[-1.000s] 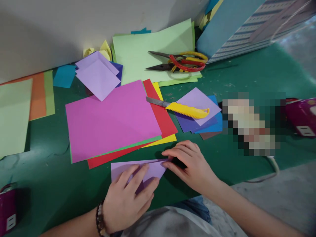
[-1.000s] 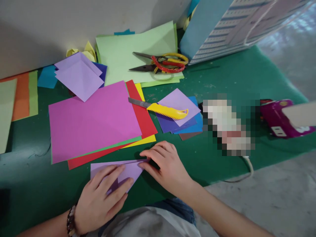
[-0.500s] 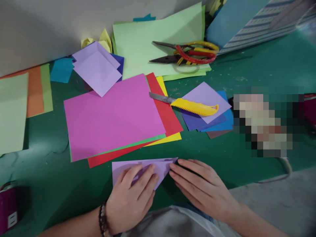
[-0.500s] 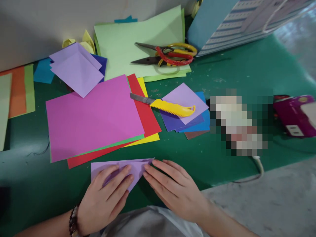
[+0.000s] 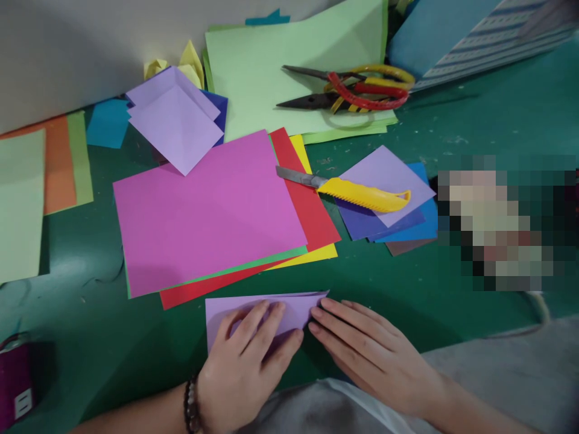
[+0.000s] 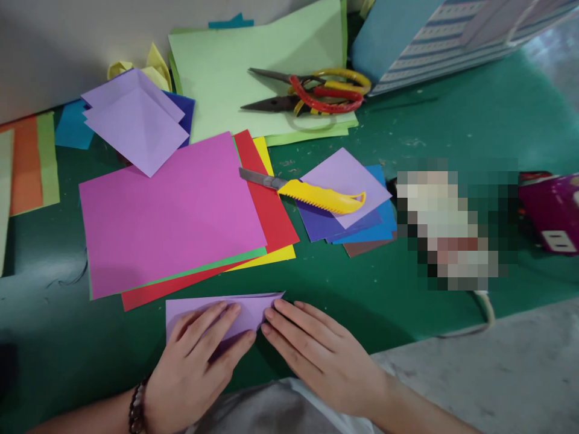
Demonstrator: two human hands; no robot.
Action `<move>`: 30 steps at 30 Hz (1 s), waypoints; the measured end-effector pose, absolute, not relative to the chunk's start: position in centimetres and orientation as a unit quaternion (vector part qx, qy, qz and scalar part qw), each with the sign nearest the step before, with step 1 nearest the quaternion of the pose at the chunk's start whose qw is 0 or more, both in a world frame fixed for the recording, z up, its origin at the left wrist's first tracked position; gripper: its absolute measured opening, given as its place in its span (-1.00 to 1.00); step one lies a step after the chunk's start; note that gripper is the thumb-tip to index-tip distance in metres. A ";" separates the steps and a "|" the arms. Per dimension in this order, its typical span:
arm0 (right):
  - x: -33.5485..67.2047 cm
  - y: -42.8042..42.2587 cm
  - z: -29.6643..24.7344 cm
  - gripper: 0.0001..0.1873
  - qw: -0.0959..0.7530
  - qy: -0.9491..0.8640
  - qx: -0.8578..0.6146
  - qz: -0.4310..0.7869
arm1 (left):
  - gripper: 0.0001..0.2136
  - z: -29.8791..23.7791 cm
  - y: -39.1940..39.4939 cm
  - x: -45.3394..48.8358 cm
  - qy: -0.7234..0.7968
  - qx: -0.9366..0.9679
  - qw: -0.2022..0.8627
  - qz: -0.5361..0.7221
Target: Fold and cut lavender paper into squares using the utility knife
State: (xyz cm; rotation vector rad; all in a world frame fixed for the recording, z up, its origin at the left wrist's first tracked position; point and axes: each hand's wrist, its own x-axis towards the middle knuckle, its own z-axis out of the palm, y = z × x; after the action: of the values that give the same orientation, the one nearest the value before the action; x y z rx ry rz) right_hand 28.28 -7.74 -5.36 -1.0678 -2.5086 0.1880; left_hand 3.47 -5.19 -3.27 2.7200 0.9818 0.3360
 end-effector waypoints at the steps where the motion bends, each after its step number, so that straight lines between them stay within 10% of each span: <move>1: 28.3 -7.7 -5.4 -0.61 0.203 -0.898 -0.385 0.067 | -0.65 -3.3 -5.3 3.5 0.336 0.928 0.114 0.110; 30: 27.9 -7.5 -5.4 -0.58 0.164 -0.903 -0.390 0.072 | -0.63 -3.5 -5.3 3.3 0.303 0.946 0.111 0.039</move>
State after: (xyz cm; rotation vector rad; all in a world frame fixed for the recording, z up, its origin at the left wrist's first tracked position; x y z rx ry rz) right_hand 27.87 -7.51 -5.40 -1.1115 -2.5759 0.2050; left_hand 3.29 -5.33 -3.48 2.7777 0.8891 0.1156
